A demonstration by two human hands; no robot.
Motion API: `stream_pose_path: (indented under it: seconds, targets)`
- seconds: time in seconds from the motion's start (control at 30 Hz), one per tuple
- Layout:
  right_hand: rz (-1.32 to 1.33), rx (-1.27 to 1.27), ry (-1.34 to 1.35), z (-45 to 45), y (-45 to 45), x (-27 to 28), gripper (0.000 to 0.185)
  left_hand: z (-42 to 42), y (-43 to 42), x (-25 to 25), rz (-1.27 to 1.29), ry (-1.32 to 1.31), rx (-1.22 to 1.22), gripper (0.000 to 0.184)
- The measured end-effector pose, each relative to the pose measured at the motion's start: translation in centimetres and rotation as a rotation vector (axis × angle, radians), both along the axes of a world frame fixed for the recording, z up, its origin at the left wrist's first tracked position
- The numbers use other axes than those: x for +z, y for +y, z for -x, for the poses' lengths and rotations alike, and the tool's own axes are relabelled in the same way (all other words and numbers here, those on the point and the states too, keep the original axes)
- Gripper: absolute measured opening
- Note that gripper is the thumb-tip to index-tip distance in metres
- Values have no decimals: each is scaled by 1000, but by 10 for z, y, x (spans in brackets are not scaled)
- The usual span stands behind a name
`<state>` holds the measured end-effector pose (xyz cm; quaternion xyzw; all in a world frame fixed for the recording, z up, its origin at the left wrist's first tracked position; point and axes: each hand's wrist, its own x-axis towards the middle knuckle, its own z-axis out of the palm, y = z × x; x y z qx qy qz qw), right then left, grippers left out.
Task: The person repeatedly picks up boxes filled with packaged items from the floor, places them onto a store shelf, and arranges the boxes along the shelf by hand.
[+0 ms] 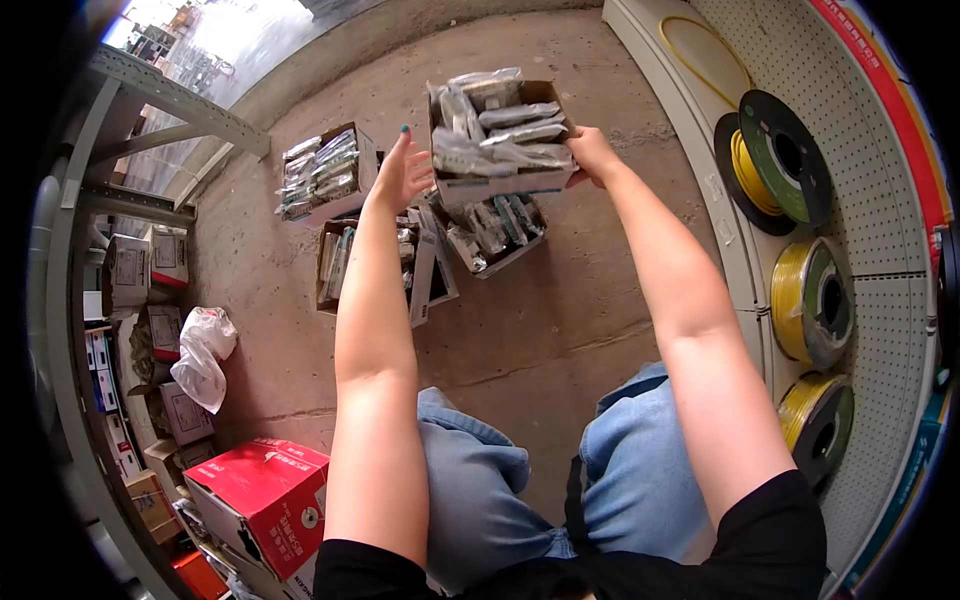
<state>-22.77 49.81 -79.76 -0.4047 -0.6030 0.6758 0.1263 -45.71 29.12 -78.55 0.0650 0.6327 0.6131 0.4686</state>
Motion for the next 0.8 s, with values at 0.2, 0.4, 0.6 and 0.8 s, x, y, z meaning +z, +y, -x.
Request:
stream_pose_path:
  seconds: [0.2,0.4,0.6,0.8]
  targets:
    - [-28,-186,-57,26,-3,10,22,-28,17,23,-38,-191,-14,93]
    - [-130,-365,-274,46,-45,26,19,-37,27,9,-108,-184,-4,87]
    - [-146,-421,-306,63,-73,18,21,-55,43,-3,-37,-210,106,83]
    - [-255,-245,-319,67,-94,27,25,-42,52,-13,-185,96,489,92]
